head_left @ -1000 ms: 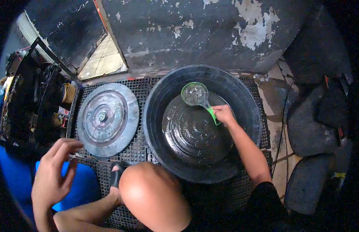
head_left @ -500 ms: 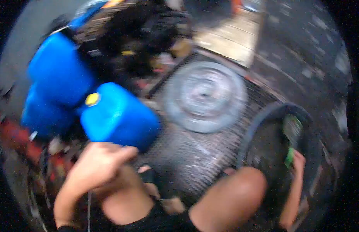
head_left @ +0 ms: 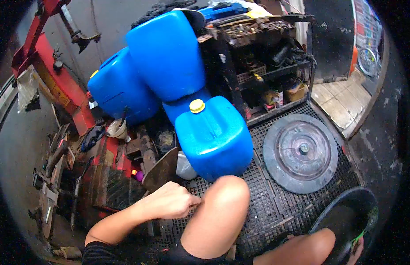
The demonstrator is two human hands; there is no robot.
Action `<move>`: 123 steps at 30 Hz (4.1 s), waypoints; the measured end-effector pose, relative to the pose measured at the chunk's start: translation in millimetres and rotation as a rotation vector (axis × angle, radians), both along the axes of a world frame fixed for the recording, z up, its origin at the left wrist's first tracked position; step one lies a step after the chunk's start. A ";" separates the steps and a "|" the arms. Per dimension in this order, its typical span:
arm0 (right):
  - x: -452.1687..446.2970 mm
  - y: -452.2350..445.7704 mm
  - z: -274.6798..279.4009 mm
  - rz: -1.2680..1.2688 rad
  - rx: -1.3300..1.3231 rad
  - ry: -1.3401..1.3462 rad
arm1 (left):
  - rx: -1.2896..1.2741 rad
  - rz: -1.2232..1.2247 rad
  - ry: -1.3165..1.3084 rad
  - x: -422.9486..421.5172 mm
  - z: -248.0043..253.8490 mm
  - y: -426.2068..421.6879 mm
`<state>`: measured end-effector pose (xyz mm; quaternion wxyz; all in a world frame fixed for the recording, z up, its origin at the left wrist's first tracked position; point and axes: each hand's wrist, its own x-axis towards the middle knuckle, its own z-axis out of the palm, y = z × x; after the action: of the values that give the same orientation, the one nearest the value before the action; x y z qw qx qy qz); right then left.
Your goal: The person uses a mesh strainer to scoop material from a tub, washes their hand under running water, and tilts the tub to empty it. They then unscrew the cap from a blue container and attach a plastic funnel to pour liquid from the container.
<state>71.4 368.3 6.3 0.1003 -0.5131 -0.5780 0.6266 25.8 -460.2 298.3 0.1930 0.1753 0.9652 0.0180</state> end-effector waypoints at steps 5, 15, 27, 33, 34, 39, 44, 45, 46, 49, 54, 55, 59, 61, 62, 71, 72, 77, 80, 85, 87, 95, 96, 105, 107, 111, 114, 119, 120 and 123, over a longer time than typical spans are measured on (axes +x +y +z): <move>-39.8 -71.0 89.4 0.112 -0.097 0.138 | 0.102 0.177 0.101 10.0 -33.9 -53.1; -213.6 -210.4 185.9 1.056 0.394 0.297 | 0.024 0.034 -0.151 -2.9 -190.6 -120.0; -342.5 -685.0 298.1 1.728 -0.057 0.401 | 0.027 0.084 -0.341 13.0 -251.3 -148.7; -333.6 -874.4 298.4 2.158 0.080 0.388 | -0.091 0.315 -0.315 9.1 -201.4 -122.7; -332.3 -902.1 291.6 2.218 0.060 0.422 | -0.029 0.391 -0.259 5.8 -168.3 -115.1; -330.9 -1017.3 240.6 2.330 0.483 0.635 | -0.051 0.422 -0.430 22.3 -211.1 -136.6; -300.2 -1077.3 184.6 2.064 1.293 1.175 | -0.030 0.521 -0.797 34.2 -342.8 -115.1; -292.8 -1086.7 177.9 2.080 1.381 1.188 | -0.025 0.490 -0.792 34.6 -344.1 -116.3; -287.4 -1096.2 169.5 2.092 1.470 1.205 | -0.021 0.468 -0.788 33.2 -345.9 -117.6; -276.8 -1118.6 150.7 2.071 1.640 1.241 | -0.017 0.413 -0.765 26.2 -350.4 -118.4; -274.5 -1130.5 145.8 2.135 1.848 1.006 | 0.002 0.378 -0.752 16.2 -355.9 -117.6; -274.4 -1129.6 142.9 2.125 1.853 1.049 | 0.002 0.369 -0.752 16.1 -356.9 -116.7; -274.3 -1127.1 132.5 2.080 1.813 1.121 | -0.002 0.349 -0.752 14.7 -360.1 -119.2; -274.1 -1128.7 131.0 2.080 1.852 1.043 | -0.005 0.341 -0.756 13.7 -360.9 -117.0; -273.7 -1128.9 130.2 2.079 1.850 1.043 | -0.006 0.331 -0.754 12.4 -361.3 -116.7; -245.4 -1130.1 142.9 2.106 1.873 0.984 | -0.001 0.303 -0.739 6.7 -355.1 -116.7; -244.6 -1131.7 142.0 2.109 1.875 0.986 | -0.004 0.298 -0.737 6.2 -355.4 -116.1; -245.7 -1138.6 135.7 2.097 1.982 1.027 | -0.005 0.268 -0.738 2.7 -356.1 -113.6; -245.7 -1139.7 137.8 2.078 1.973 0.969 | -0.008 0.268 -0.744 4.4 -352.6 -114.1; -240.1 -1138.3 154.4 2.204 1.918 0.876 | -0.020 0.259 -0.743 3.7 -343.4 -117.1; -250.8 -1135.6 157.9 2.179 1.810 0.847 | -0.027 0.242 -0.745 4.1 -343.1 -115.7; -305.6 -1043.8 238.7 2.255 1.177 0.536 | -0.130 0.180 -0.797 21.8 -360.2 -123.3; -308.8 -1025.9 254.8 2.293 0.991 0.460 | -0.135 0.174 -0.809 22.6 -364.1 -123.7; -377.6 -715.3 329.7 2.094 0.346 0.258 | -0.004 0.048 -0.740 28.4 -310.7 -151.8; -371.0 -631.2 325.0 1.954 0.366 0.113 | -0.021 0.069 -0.788 24.3 -262.5 -152.6; -336.3 -485.1 265.2 1.952 0.500 -0.179 | 0.102 -0.003 -0.696 41.0 -355.0 -174.4; -321.5 -437.2 177.4 2.124 0.526 -0.409 | 0.135 -0.015 -0.714 46.6 -377.3 -176.4; -304.0 -442.0 18.3 2.424 0.551 -0.780 | -0.002 -0.033 -0.776 31.3 -321.9 -168.4; -297.4 -458.1 7.0 2.406 0.521 -0.869 | 0.003 -0.029 -0.792 35.8 -327.3 -170.8; -285.4 -476.2 -50.4 2.349 0.343 -0.730 | -0.025 0.135 -0.820 41.4 -326.1 -169.2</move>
<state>-214.0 -108.0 -44.1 -0.6221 0.1905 -0.7558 0.0738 67.2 -629.4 -27.9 0.5618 0.0875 0.8180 0.0872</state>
